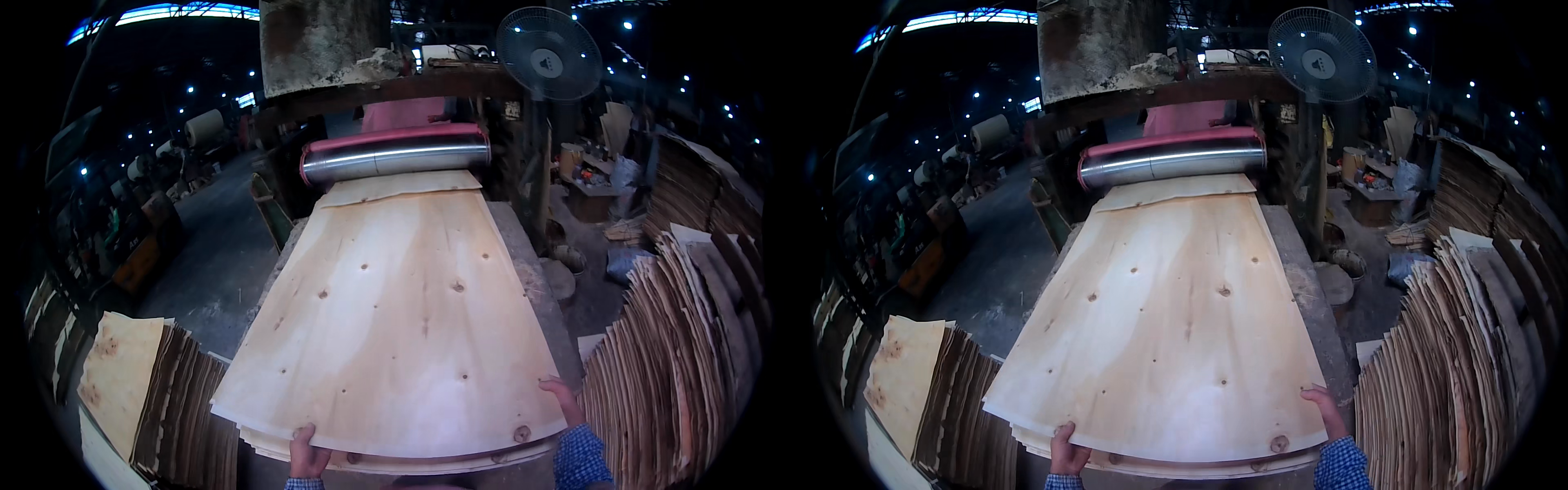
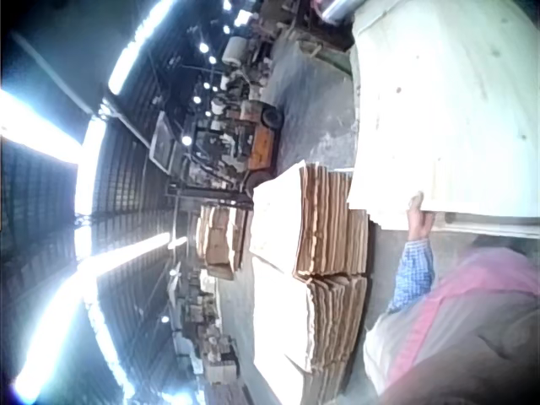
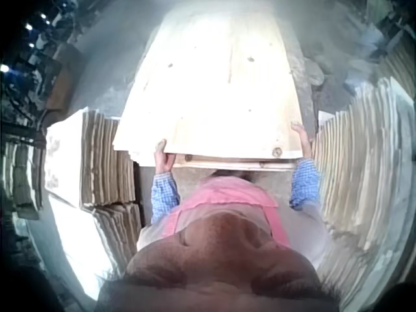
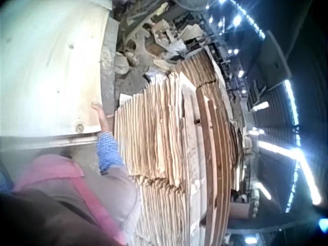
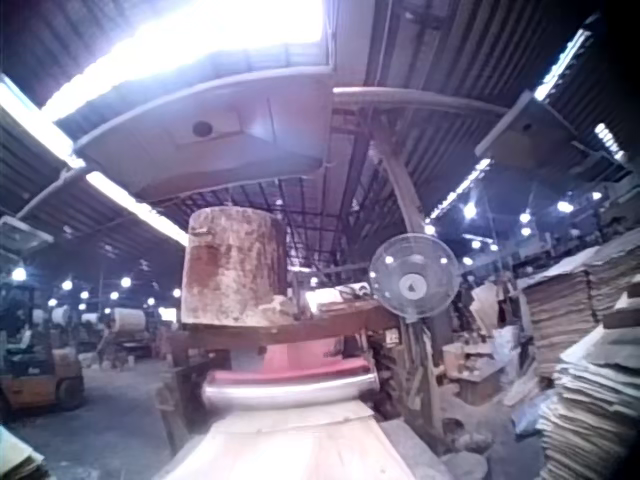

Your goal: The person picks up thin wooden veneer sheets from a stack and feeds them into a roller machine by hand, aligning each sheet as it is pulled through.

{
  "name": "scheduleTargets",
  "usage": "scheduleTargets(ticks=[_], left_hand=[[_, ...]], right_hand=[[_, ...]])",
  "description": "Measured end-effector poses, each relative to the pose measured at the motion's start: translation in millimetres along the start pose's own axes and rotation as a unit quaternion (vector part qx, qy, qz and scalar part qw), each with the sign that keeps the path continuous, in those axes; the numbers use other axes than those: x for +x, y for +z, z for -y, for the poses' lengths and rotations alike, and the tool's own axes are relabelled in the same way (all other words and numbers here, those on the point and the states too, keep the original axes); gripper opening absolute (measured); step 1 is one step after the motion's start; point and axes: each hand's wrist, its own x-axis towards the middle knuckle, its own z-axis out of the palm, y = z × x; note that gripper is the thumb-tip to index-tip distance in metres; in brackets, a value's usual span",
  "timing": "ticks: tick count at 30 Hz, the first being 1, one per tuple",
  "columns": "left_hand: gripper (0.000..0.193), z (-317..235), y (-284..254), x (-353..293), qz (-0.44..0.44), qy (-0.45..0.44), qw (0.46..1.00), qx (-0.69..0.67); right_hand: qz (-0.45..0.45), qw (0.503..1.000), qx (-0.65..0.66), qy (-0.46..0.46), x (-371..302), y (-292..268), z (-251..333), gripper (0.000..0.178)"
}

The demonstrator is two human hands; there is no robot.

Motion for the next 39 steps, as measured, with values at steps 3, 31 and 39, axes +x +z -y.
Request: scheduleTargets(ticks=[3,31,39], left_hand=[[0.049,1,0,-9,-0.048,-0.012,0.998,0.027],[0.02,27,142,381,-0.02,-0.002,0.999,0.033],[0.023,64,97,333,-0.009,-0.141,0.982,0.126]], right_hand=[[0.039,0.999,-0.019,0.0,4,-17,-3,0.04],[-0.259,0.668,-0.653,-0.245,-34,-1,-87,0.042],[-0.239,0.713,-0.649,-0.115,-31,-18,-43,0.046]])
